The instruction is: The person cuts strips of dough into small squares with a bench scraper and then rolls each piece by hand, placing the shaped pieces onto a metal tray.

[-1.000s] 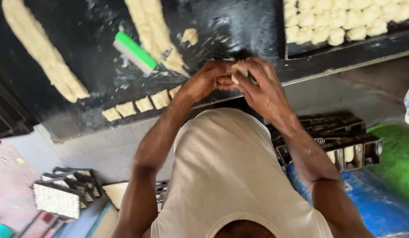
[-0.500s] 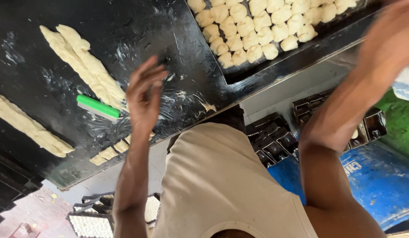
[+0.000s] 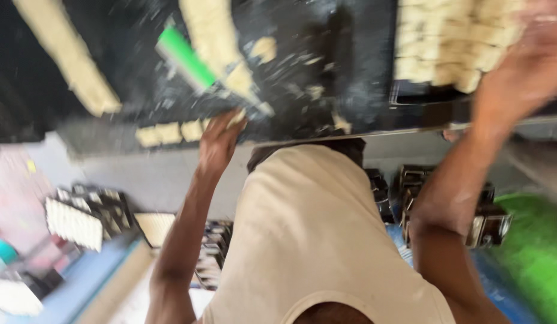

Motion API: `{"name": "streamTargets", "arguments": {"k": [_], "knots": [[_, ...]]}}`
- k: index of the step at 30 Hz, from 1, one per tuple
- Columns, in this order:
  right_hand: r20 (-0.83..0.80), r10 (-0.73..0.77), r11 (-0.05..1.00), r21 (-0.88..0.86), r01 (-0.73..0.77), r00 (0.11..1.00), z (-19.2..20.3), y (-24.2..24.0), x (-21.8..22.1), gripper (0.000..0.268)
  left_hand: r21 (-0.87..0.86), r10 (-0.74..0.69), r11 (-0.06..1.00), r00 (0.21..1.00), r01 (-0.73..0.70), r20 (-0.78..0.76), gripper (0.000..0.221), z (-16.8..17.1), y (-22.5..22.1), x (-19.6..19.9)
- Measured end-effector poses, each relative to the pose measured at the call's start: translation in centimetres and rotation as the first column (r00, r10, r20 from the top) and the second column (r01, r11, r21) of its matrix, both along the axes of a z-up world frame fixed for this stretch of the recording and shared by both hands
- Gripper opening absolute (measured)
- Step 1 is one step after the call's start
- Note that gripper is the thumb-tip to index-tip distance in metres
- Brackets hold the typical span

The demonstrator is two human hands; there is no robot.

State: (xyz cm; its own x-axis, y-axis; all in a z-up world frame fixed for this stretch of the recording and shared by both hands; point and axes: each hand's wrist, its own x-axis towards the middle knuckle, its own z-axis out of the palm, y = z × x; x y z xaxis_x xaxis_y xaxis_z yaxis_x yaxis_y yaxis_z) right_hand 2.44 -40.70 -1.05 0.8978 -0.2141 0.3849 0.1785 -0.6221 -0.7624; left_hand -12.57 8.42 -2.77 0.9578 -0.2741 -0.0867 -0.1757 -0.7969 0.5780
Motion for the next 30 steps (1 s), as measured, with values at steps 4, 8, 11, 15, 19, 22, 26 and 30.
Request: {"name": "streamTargets", "arguments": {"k": [4, 8, 11, 15, 19, 22, 26, 30], "knots": [[-0.237, 0.559, 0.783, -0.164, -0.6, 0.795, -0.4, 17.1, -1.1, 0.022, -0.504, 0.432, 0.691, 0.855, -0.518, -0.287, 0.024, -1.2, 0.7, 0.9], [-0.121, 0.6, 0.701, -0.396, -0.593, 0.791, -3.9, 26.5, -0.8, 0.028, -0.77, 0.293, 0.259, 0.807, -0.584, -0.513, 0.034, -0.5, 3.3, -0.1], [-0.205, 0.539, 0.686, -0.455, -0.567, 0.817, -2.9, 29.3, -0.5, 0.013, -0.744, 0.293, 0.156, 0.75, -0.65, -0.593, 0.031, -0.7, 4.2, -0.8], [-0.448, 0.533, 0.72, -0.205, -0.663, 0.718, 2.5, 30.4, -4.9, 0.006, -0.671, 0.346, 0.316, 0.74, -0.67, -0.576, 0.037, -0.3, 6.2, -1.7], [-0.402, 0.772, 0.636, 0.464, -0.616, 0.493, 5.5, 33.7, -9.7, 0.016, -0.598, 0.244, 0.544, 0.793, -0.588, -0.558, 0.037, 0.5, 7.1, -1.4], [-0.434, 0.706, 0.707, 0.383, -0.594, 0.56, 6.4, 35.7, -10.2, 0.031, -0.808, -0.002, 0.47, 0.915, -0.356, -0.404, 0.045, 1.6, 7.6, -0.9], [-0.41, 0.701, 0.683, 0.154, -0.714, 0.583, 6.6, 37.2, -9.9, 0.031, -0.852, -0.138, 0.505, 0.962, -0.136, -0.235, 0.085, 2.2, 8.6, -0.9], [-0.27, 0.651, 0.588, -0.412, -0.696, 0.71, 6.7, 36.9, -14.0, 0.022, -0.851, -0.217, 0.418, 0.874, -0.318, -0.434, 0.042, 1.0, 8.2, -0.8]]}}
